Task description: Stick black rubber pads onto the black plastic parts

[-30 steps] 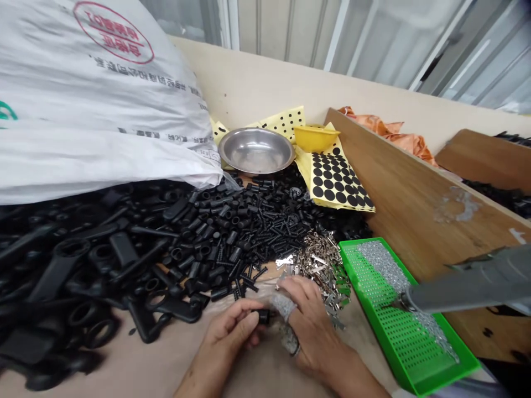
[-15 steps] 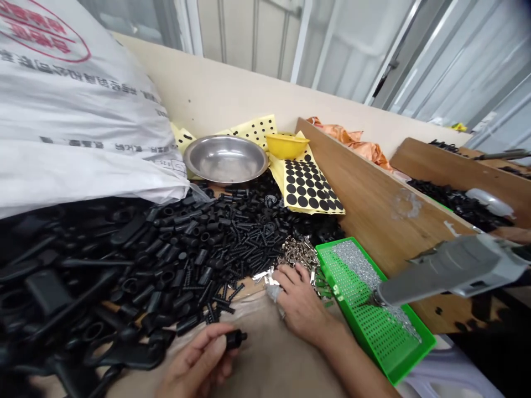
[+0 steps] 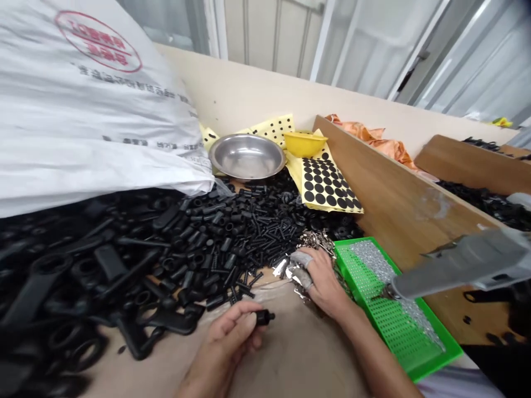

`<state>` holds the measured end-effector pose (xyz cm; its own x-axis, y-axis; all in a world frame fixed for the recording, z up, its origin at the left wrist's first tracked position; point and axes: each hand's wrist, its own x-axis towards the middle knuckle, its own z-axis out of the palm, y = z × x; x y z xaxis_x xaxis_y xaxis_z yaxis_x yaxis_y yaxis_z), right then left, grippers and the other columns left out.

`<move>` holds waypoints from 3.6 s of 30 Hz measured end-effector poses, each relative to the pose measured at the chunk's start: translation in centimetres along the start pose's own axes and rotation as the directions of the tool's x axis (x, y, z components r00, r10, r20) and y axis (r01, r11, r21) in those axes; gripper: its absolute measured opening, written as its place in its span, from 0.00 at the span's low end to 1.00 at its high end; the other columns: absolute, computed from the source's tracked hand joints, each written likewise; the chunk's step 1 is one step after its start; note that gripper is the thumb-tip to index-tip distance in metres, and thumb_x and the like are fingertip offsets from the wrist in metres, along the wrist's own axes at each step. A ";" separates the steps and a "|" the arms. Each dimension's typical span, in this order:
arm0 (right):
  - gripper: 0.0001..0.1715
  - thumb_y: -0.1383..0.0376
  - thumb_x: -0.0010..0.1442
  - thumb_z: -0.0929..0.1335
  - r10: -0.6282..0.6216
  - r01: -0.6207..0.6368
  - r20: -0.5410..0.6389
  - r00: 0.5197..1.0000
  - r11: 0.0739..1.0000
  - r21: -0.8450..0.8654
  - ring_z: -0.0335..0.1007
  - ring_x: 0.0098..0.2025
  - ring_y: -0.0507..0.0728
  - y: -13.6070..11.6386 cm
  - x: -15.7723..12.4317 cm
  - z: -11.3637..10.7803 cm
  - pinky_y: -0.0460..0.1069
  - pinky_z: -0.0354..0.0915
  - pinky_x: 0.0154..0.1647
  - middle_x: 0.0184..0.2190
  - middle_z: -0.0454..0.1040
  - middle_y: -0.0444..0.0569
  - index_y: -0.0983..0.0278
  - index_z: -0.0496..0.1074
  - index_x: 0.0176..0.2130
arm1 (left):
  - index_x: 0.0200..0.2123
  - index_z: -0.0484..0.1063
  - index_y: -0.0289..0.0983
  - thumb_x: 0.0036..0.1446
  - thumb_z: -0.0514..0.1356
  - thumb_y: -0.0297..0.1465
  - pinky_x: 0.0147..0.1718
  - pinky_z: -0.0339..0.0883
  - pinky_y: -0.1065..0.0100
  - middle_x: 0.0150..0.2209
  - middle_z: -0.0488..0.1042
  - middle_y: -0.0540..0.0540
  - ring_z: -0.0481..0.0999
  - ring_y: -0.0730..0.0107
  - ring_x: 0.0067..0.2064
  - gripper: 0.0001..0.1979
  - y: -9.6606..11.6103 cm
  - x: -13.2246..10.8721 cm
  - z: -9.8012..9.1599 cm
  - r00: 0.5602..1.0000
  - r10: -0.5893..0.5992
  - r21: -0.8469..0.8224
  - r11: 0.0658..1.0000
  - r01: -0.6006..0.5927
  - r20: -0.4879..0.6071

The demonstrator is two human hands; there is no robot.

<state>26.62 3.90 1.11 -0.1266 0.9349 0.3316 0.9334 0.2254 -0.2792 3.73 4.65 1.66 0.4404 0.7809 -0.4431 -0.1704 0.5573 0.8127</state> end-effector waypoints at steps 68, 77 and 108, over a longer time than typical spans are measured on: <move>0.18 0.77 0.51 0.56 -0.246 0.249 -0.041 0.968 0.953 0.174 0.67 0.39 0.63 -7.3 -3.2 1.7 0.60 0.69 0.39 0.36 0.72 0.59 0.68 0.68 0.37 | 0.40 0.75 0.39 0.54 0.60 0.42 0.26 0.65 0.74 0.26 0.73 0.50 0.70 0.73 0.27 0.15 -1.4 -0.1 -1.4 0.960 0.279 0.317 0.910 -0.266 0.005; 0.26 0.76 0.47 0.56 -0.001 -0.068 0.149 0.989 0.885 0.461 0.68 0.44 0.58 -8.1 -3.3 0.0 0.52 0.67 0.46 0.39 0.72 0.51 0.60 0.65 0.44 | 0.37 0.75 0.41 0.55 0.60 0.38 0.30 0.69 0.74 0.31 0.77 0.50 0.75 0.71 0.31 0.10 -1.2 -0.1 -1.3 0.902 0.430 0.449 0.798 -0.402 0.043; 0.17 0.75 0.51 0.58 -0.135 0.127 0.026 0.991 0.974 0.187 0.68 0.45 0.66 -7.1 -3.5 2.0 0.63 0.66 0.48 0.42 0.72 0.64 0.69 0.70 0.37 | 0.38 0.76 0.39 0.54 0.59 0.40 0.23 0.69 0.74 0.26 0.77 0.50 0.74 0.71 0.25 0.14 -0.4 0.1 -2.0 0.893 0.446 0.572 0.719 -0.395 0.056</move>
<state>19.73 -0.47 0.11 -0.2600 0.9029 0.3423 0.8303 0.3900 -0.3980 2.08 5.13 0.54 0.3664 0.9304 -0.0120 0.2077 -0.0692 0.9757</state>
